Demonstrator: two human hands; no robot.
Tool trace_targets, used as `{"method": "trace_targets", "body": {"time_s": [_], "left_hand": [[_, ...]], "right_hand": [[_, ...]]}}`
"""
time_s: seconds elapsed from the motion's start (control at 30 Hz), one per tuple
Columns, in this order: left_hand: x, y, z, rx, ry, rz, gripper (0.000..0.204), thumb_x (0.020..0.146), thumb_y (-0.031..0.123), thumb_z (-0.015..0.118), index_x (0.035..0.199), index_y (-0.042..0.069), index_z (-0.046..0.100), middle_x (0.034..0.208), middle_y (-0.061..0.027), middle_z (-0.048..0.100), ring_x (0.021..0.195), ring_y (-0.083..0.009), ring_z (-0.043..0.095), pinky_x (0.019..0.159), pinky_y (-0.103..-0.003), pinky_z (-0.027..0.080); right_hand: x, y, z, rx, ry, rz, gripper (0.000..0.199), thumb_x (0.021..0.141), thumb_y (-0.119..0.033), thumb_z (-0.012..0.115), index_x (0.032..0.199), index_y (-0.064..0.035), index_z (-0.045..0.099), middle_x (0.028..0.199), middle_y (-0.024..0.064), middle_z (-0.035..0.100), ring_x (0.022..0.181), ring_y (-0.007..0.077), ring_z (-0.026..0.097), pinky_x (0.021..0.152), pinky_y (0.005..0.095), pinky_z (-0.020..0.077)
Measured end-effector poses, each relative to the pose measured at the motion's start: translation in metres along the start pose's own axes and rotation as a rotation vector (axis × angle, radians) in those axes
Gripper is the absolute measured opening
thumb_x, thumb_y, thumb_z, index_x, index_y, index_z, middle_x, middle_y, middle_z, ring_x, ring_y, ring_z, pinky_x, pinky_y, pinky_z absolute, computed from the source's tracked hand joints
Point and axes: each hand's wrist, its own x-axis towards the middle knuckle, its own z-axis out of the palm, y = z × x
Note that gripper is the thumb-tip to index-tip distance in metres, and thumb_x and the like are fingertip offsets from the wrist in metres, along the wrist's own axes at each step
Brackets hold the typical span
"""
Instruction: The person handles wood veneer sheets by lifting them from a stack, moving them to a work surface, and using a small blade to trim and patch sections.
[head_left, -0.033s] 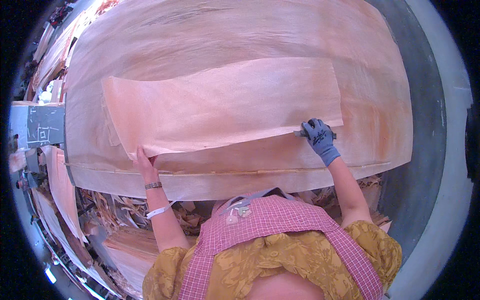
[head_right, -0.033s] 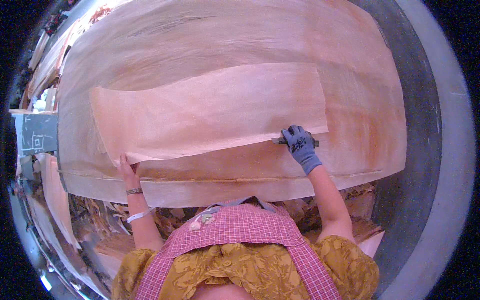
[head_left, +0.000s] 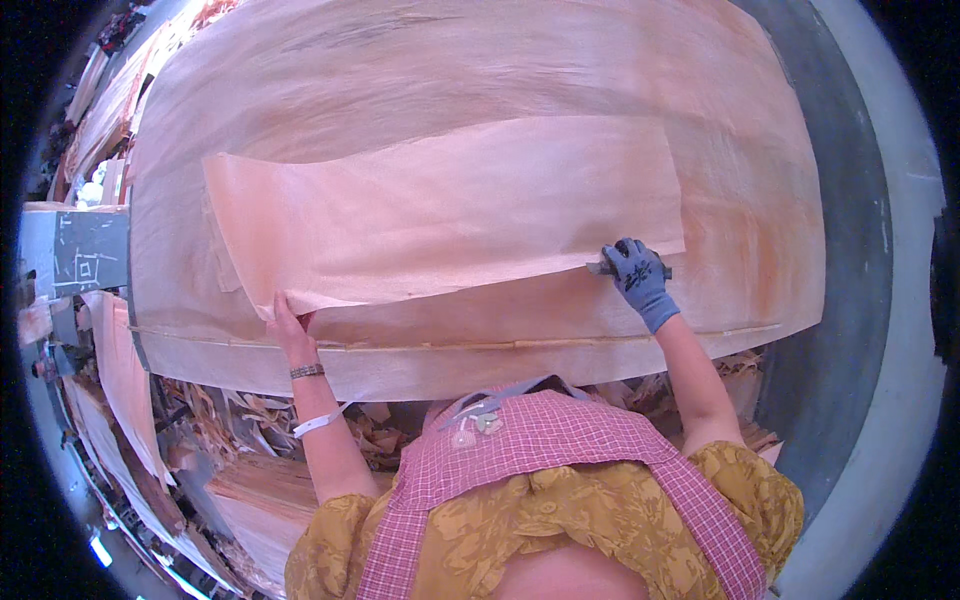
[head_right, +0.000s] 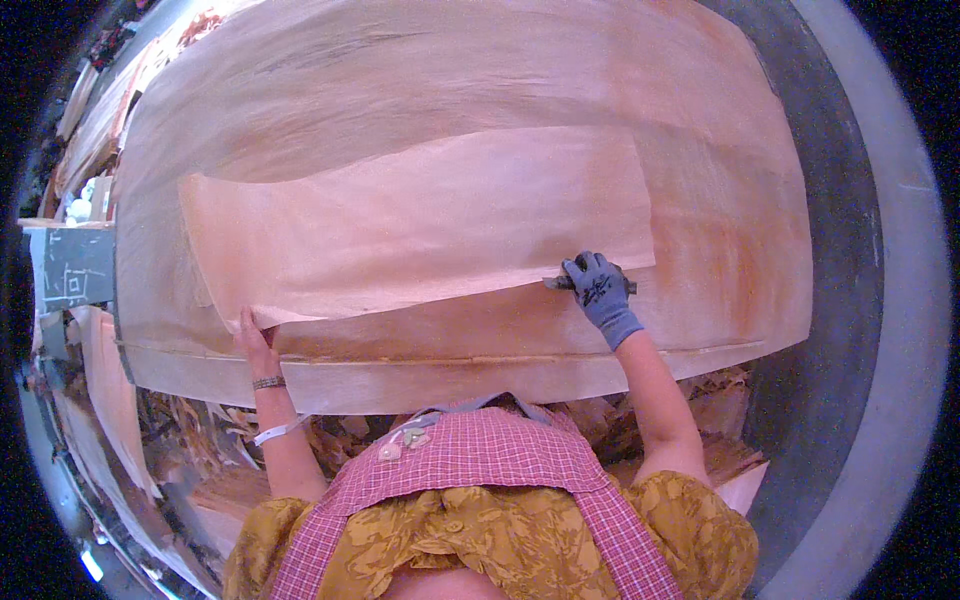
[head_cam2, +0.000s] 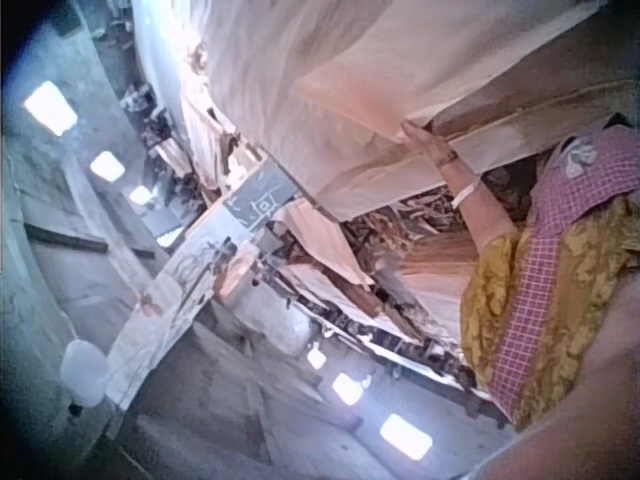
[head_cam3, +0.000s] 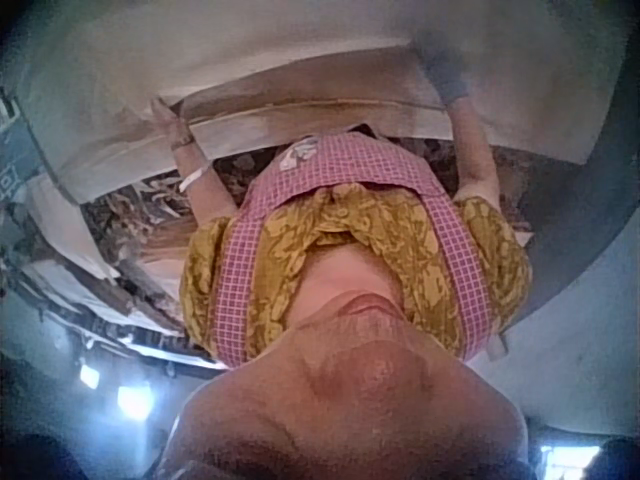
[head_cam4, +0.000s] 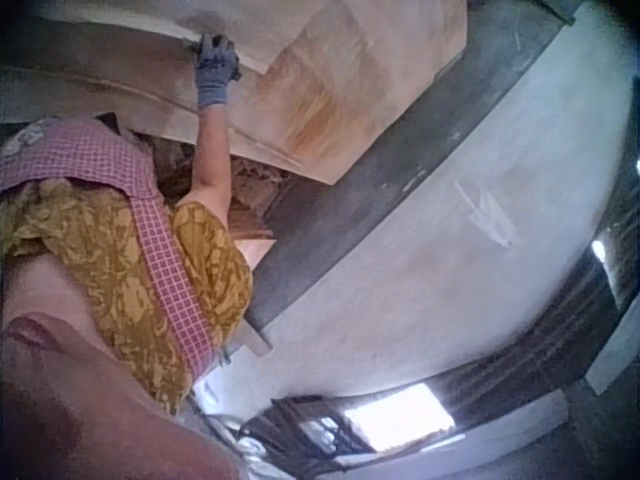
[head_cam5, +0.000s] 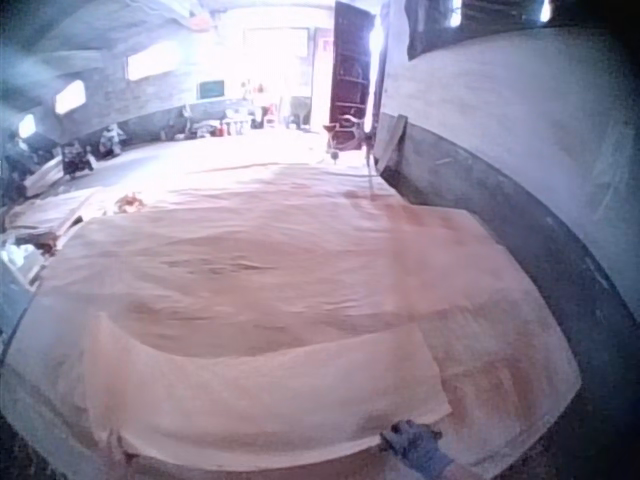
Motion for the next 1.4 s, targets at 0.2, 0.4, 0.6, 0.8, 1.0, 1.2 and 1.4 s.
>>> {"method": "trace_targets", "body": {"time_s": [0.2, 0.4, 0.6, 0.8, 1.0, 1.2, 1.4], "left_hand": [[0.007, -0.01, -0.007, 0.029, -0.001, 0.025, 0.037, 0.092, 0.03, 0.063, 0.116, 0.003, 0.06, 0.101, -0.0078, 0.065, 0.083, -0.0187, 0.066, 0.057, -0.032, 0.057], [0.014, -0.017, -0.015, 0.028, -0.022, 0.059, 0.043, 0.092, 0.038, 0.062, 0.115, 0.002, 0.061, 0.101, -0.0092, 0.066, 0.079, -0.0194, 0.067, 0.054, -0.032, 0.056], [-0.036, 0.039, 0.004, 0.622, -0.502, -0.645, 0.058, 0.091, 0.058, 0.054, 0.087, 0.002, 0.068, 0.075, -0.0117, 0.069, 0.063, -0.0204, 0.068, 0.05, -0.031, 0.053], [-0.128, -0.008, 0.127, 0.839, -0.871, 0.375, 0.057, 0.093, 0.05, 0.054, 0.109, -0.004, 0.061, 0.105, -0.0179, 0.064, 0.1, -0.027, 0.062, 0.082, -0.039, 0.051], [-0.065, -0.089, 0.151, 1.19, -0.432, 0.86, 0.089, 0.085, 0.054, 0.059, 0.149, 0.001, 0.026, 0.158, -0.0156, 0.019, 0.146, -0.0328, 0.015, 0.117, -0.048, 0.014], [-0.064, -0.09, 0.149, 1.259, -0.28, 0.966, 0.085, 0.087, 0.047, 0.058, 0.149, 0.0, 0.024, 0.157, -0.0173, 0.022, 0.146, -0.034, 0.014, 0.118, -0.048, 0.012], [-0.054, -0.087, 0.14, 0.966, -0.314, 0.89, 0.066, 0.088, 0.018, 0.057, 0.145, 0.0, 0.029, 0.151, -0.0177, 0.03, 0.14, -0.0357, 0.026, 0.117, -0.047, 0.02]], "right_hand": [[0.005, -0.013, -0.028, 0.286, -0.053, 0.051, 0.051, 0.078, -0.035, 0.075, 0.122, -0.016, 0.058, 0.101, 0.0096, 0.059, 0.086, 0.0284, 0.063, 0.07, 0.0411, 0.0529], [0.051, -0.017, -0.017, 0.396, 0.034, 0.264, 0.067, 0.08, -0.041, 0.074, 0.136, -0.0164, 0.049, 0.101, 0.0111, 0.061, 0.088, 0.0312, 0.064, 0.07, 0.0412, 0.0529], [0.073, -0.019, 0.016, 0.312, -0.116, 0.321, 0.075, 0.079, -0.044, 0.074, 0.143, -0.0199, 0.043, 0.115, 0.0155, 0.056, 0.098, 0.0323, 0.062, 0.075, 0.0417, 0.0533], [0.076, -0.02, 0.015, 0.374, -0.108, 0.31, 0.075, 0.078, -0.043, 0.076, 0.142, -0.0181, 0.045, 0.115, 0.0139, 0.056, 0.097, 0.0315, 0.063, 0.077, 0.0404, 0.0531], [0.076, -0.007, 0.017, 0.531, -0.063, 0.222, 0.071, 0.078, -0.031, 0.079, 0.138, -0.0111, 0.047, 0.115, 0.012, 0.055, 0.097, 0.0288, 0.063, 0.083, 0.0389, 0.0526], [0.101, -0.04, 0.01, 0.628, 0.15, 0.099, 0.043, 0.087, -0.012, 0.064, 0.126, 0.0009, 0.052, 0.111, 0.0209, 0.057, 0.105, 0.0337, 0.057, 0.089, 0.0382, 0.0497], [0.162, -0.193, -0.017, 0.432, -0.366, -0.077, 0.023, 0.098, -0.022, 0.047, 0.109, -0.0028, 0.052, 0.086, 0.0225, 0.068, 0.078, 0.0378, 0.068, 0.066, 0.0487, 0.0519]]}}
